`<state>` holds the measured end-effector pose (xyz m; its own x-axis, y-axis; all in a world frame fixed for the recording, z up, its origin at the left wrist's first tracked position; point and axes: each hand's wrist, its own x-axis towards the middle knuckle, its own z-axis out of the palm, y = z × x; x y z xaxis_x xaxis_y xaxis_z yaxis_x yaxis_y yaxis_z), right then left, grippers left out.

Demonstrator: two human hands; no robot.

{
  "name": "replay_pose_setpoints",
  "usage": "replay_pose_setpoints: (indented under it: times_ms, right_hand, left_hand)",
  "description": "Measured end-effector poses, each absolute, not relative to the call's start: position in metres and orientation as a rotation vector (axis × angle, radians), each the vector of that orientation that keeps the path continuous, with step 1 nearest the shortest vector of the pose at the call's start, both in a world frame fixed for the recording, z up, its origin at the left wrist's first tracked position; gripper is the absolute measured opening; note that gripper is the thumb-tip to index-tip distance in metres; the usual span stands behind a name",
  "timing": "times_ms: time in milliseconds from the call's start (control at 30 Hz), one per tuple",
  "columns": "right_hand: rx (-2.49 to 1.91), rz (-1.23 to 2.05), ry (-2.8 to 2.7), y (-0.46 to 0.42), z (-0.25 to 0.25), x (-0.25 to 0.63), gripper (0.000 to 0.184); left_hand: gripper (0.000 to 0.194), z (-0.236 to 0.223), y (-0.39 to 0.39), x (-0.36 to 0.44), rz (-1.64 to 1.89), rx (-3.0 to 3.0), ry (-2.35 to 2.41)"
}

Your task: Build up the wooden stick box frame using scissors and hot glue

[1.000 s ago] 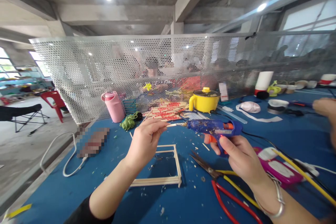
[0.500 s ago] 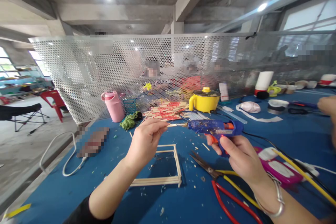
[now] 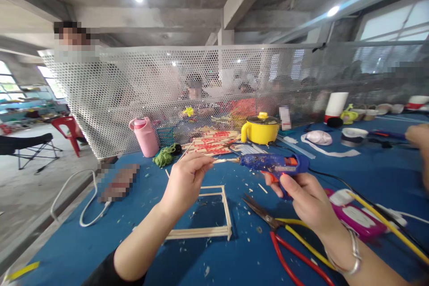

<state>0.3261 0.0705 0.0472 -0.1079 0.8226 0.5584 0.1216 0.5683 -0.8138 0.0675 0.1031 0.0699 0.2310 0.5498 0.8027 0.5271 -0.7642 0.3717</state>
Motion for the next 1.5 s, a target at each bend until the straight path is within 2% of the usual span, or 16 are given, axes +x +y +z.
replay_pose_setpoints:
  times_ms: [533, 700, 833, 933, 1033, 1267, 1500]
  right_hand:
    - [-0.783, 0.76, -1.488, 0.074, 0.045, 0.323, 0.027]
    - [-0.626, 0.795, -1.176, 0.08, 0.06, 0.319, 0.02]
    - [-0.705, 0.981, -0.938, 0.072, 0.081, 0.31, 0.031]
    - [-0.791, 1.113, -0.881, 0.054, 0.084, 0.297, 0.032]
    - [-0.873, 1.114, -0.934, 0.025, 0.066, 0.277, 0.028]
    - [-1.07, 1.079, -1.126, -0.054, -0.004, 0.228, 0.032]
    - [-1.138, 0.945, -1.043, -0.073, -0.008, 0.222, 0.036]
  left_hand:
    - [0.015, 0.07, 0.101, 0.07, 1.593, 2.327, 1.067]
    - [0.011, 0.083, 0.098, 0.069, 1.733, 1.858, 1.043]
    - [0.015, 0.101, 0.083, 0.071, 1.728, 1.367, 0.882]
    - [0.016, 0.106, 0.063, 0.078, 1.687, 0.995, 0.665]
    - [0.011, 0.097, 0.036, 0.086, 1.642, 0.663, 0.543]
    - [0.015, 0.049, -0.029, 0.103, 1.593, 0.218, 0.615]
    - [0.01, 0.05, -0.044, 0.109, 1.609, 0.189, 0.698]
